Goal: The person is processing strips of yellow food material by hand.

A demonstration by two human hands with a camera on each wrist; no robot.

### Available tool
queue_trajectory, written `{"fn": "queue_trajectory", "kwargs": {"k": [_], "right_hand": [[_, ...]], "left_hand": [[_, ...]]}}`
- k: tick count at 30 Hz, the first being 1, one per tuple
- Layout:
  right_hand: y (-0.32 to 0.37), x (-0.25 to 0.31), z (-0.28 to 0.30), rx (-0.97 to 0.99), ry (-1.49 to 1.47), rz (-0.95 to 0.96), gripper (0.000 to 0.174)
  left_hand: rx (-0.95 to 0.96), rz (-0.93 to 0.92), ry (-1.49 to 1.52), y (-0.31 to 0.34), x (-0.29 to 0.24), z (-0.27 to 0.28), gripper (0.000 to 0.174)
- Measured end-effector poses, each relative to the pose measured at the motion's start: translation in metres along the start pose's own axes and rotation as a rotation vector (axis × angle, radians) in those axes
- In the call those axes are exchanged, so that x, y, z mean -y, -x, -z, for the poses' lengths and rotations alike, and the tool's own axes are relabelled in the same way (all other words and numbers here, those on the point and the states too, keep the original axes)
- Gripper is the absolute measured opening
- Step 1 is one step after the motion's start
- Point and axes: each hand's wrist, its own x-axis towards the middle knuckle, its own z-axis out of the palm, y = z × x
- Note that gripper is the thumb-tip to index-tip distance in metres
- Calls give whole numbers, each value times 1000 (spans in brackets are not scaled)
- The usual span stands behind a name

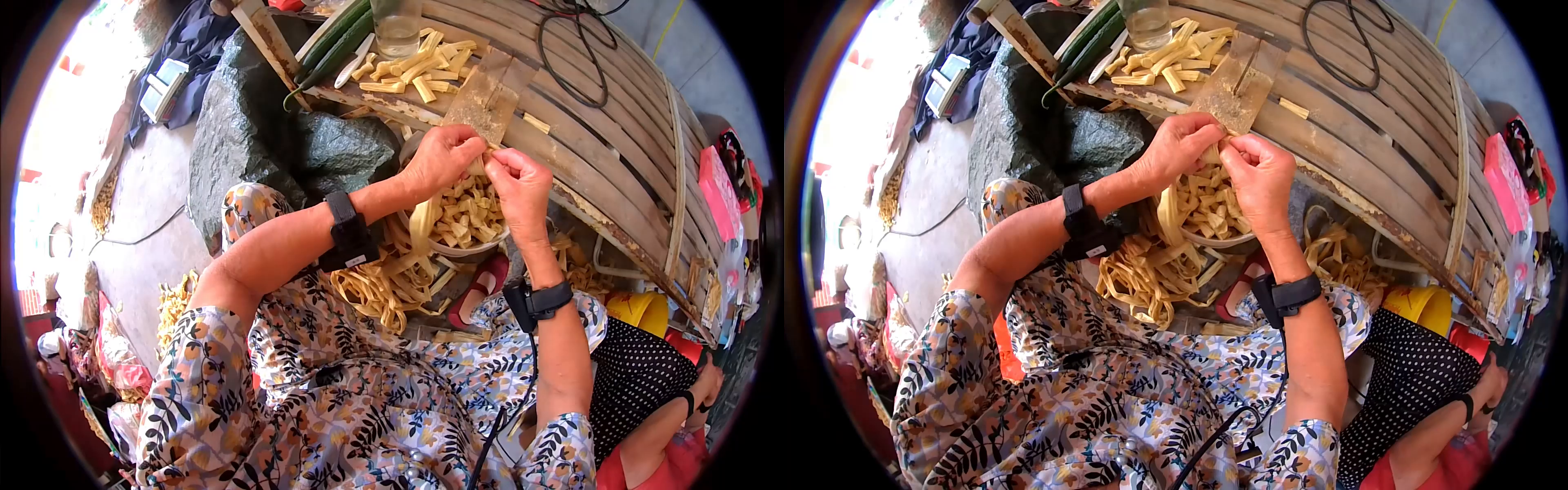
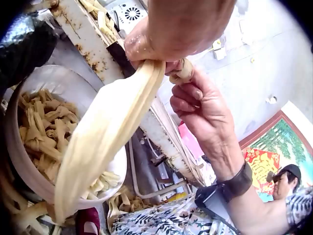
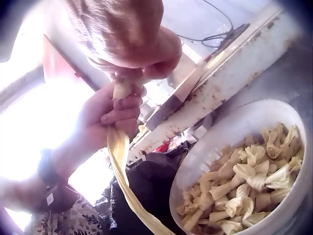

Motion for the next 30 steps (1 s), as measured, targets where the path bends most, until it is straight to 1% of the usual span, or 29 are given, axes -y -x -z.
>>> {"fn": "queue_trajectory", "kwargs": {"k": [3,5,6,7,9,10,13,14,16,18,19,21,23,25,26,27,28,29,30], "right_hand": [[3,6,1,37,101,76,7],[9,17,-3,71,381,407,2],[7,10,-5,77,448,521,2],[9,3,-4,61,325,328,4],[0,-2,8,77,199,69,7],[-2,-6,11,74,166,40,7],[2,-11,8,69,309,56,6],[4,-8,6,71,369,98,6],[9,2,3,74,489,183,6],[10,-2,-1,79,633,392,9],[10,-4,-4,83,704,497,11],[12,-3,-8,117,693,612,15],[13,-3,-10,187,717,739,15],[11,-4,-9,172,537,475,12],[11,-6,-7,156,447,338,10],[12,-7,-4,135,360,199,9],[5,-5,1,87,183,75,8],[-1,-16,5,36,86,86,9],[-3,-22,9,-11,-12,10,9]], "left_hand": [[26,133,159,-5,3,4,20],[-13,215,172,-5,11,7,21],[-34,256,179,-6,16,8,21],[-22,211,162,-6,14,9,23],[175,78,123,-4,8,25,23],[144,107,129,3,-8,22,23],[227,-109,-242,1,-3,22,21],[196,-148,-288,3,-3,18,19],[136,-139,-341,5,3,15,16],[66,-117,-413,4,13,14,14],[70,-69,-369,4,14,14,14],[80,32,-286,4,16,17,14],[96,182,-83,0,32,21,15],[107,330,127,-1,47,23,16],[111,311,173,-3,50,21,19],[143,211,221,-2,54,22,22],[198,223,249,5,34,20,23],[250,232,277,9,18,19,24],[283,200,262,9,19,18,24]]}}
